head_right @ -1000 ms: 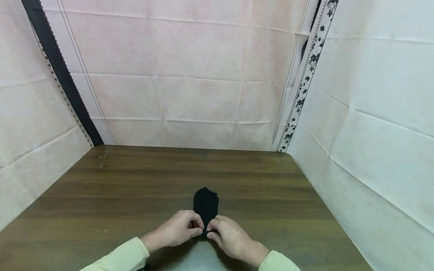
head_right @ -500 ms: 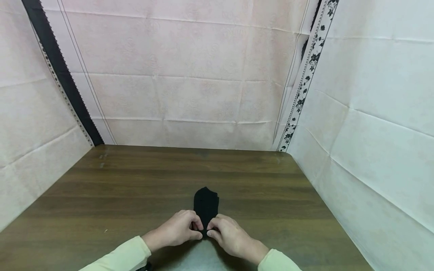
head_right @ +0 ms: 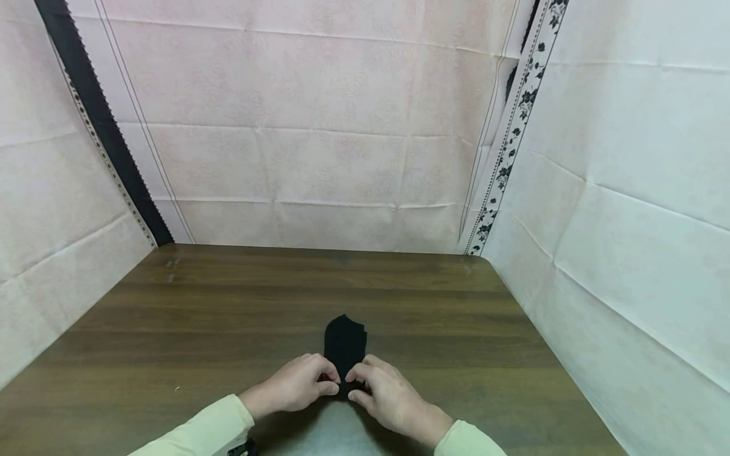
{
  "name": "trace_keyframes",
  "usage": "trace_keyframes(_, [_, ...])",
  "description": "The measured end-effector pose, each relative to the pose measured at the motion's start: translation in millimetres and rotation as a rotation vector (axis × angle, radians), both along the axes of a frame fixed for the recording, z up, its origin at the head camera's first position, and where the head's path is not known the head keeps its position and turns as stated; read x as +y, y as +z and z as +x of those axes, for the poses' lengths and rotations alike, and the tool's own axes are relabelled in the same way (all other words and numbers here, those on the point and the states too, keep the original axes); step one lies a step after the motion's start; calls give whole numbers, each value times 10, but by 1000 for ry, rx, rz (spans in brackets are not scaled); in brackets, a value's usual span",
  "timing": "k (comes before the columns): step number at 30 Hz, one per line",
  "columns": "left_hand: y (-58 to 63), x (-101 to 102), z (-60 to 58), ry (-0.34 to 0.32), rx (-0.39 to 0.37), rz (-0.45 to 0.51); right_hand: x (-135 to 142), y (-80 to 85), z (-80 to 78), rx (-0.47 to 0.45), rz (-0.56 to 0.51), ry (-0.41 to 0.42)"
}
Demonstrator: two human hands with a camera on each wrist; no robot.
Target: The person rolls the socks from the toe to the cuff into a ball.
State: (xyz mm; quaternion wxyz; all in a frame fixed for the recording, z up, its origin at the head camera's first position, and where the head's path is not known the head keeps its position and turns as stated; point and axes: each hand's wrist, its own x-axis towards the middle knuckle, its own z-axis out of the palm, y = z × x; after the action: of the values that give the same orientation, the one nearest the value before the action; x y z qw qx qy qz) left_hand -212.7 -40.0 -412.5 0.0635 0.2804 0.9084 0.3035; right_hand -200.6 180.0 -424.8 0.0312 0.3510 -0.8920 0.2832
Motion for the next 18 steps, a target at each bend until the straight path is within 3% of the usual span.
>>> trace_keyframes(18, [-11,8,-32,-4,-20,31,-1,10,-2,19,62,-25])
